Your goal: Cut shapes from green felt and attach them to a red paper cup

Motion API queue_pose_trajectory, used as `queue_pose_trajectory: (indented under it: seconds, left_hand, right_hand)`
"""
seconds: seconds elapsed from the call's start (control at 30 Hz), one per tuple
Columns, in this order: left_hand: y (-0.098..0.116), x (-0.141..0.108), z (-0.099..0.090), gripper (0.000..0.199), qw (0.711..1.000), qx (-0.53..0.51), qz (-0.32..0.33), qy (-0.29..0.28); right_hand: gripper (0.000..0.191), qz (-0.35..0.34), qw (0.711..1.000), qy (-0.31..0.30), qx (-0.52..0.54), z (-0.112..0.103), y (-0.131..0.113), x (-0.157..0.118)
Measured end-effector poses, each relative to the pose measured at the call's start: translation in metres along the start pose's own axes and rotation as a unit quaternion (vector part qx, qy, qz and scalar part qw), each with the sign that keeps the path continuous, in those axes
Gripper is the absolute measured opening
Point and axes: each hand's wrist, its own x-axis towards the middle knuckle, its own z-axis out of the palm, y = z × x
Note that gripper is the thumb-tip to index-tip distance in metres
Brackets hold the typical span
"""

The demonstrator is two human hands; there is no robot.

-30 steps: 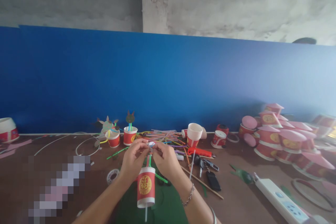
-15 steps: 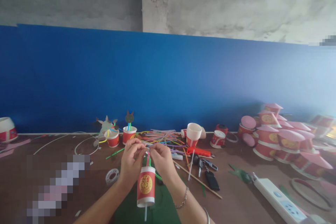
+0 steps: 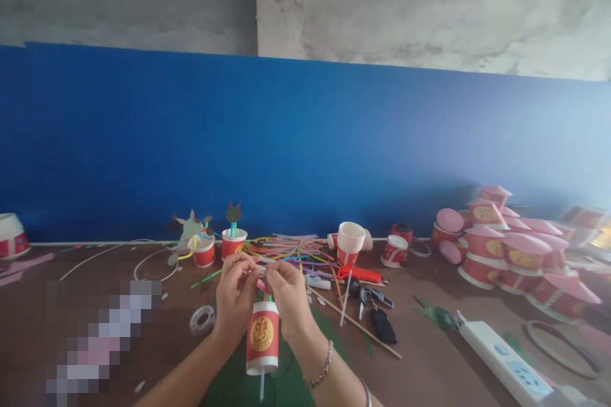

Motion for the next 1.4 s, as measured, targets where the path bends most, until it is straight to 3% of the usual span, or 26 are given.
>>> queue_pose_trajectory:
  seconds: [0.13,0.27,0.47,0.57,0.63,0.7,0.77,0.87,0.93,1.0,1.03,1.1,1.2,1.33,1.4]
  left_hand:
    - [-0.002,-0.002,0.0,0.012,1.0,0.015,0.015,0.003]
    - [0.0,-0.002,0.0,0.014,0.999,0.041,0.023,0.018]
    - [0.008,0.001,0.001,0.012,0.999,0.024,-0.022,0.026]
    - [0.006,0.001,0.001,0.012,0.999,0.025,-0.032,0.023]
    - [0.004,0.0,0.0,0.013,0.999,0.044,-0.01,0.024]
    - [0.002,-0.003,0.0,0.012,0.997,0.067,0.021,0.026]
    - [0.002,-0.005,0.0,0.012,0.995,0.082,0.046,0.026]
    - [0.004,-0.002,-0.007,0.011,0.992,0.088,0.079,0.033]
    - [0.002,0.008,-0.015,0.011,0.991,0.079,0.083,0.072]
    - [-0.004,0.021,-0.023,0.01,0.985,0.054,0.052,0.157]
    - [-0.009,0.027,-0.026,0.013,0.987,0.038,0.016,0.158]
    - [-0.019,0.036,-0.028,0.019,0.994,0.002,-0.083,0.073]
    - [-0.033,0.035,-0.022,0.024,0.967,-0.034,-0.239,-0.082]
    - [-0.043,0.023,-0.01,0.026,0.937,-0.066,-0.303,-0.16]
    - [-0.044,0.019,-0.007,0.026,0.93,-0.075,-0.314,-0.176]
  right_hand:
    - [0.008,-0.087,0.99,0.01,-0.111,-0.003,0.0,-0.002]
    - [0.014,0.005,1.0,-0.008,-0.011,-0.001,-0.001,0.0]
    - [0.016,0.049,0.997,-0.012,0.06,0.004,-0.004,-0.001]
    - [0.012,-0.031,0.997,-0.006,-0.073,0.0,-0.005,-0.003]
    - [0.009,-0.138,0.969,0.009,-0.205,-0.002,-0.005,-0.005]
    - [0.01,-0.196,0.942,0.013,-0.272,-0.003,-0.003,-0.006]
    - [0.01,-0.159,0.957,0.007,-0.243,-0.001,0.001,-0.005]
    - [0.012,-0.036,0.994,0.012,-0.102,-0.004,0.004,0.003]
    - [0.017,-0.009,0.997,0.052,-0.05,-0.014,0.002,0.012]
    - [0.016,-0.034,0.989,0.094,-0.106,-0.032,-0.002,0.023]
    - [0.016,-0.071,0.975,0.115,-0.177,-0.041,-0.004,0.028]
    - [0.017,-0.119,0.912,0.115,-0.376,-0.06,-0.004,0.037]
    - [0.022,-0.06,0.749,0.072,-0.656,-0.08,0.005,0.045]
    - [0.015,-0.019,0.714,0.066,-0.697,-0.086,0.019,0.045]
    - [0.014,-0.038,0.721,0.071,-0.689,-0.08,0.021,0.043]
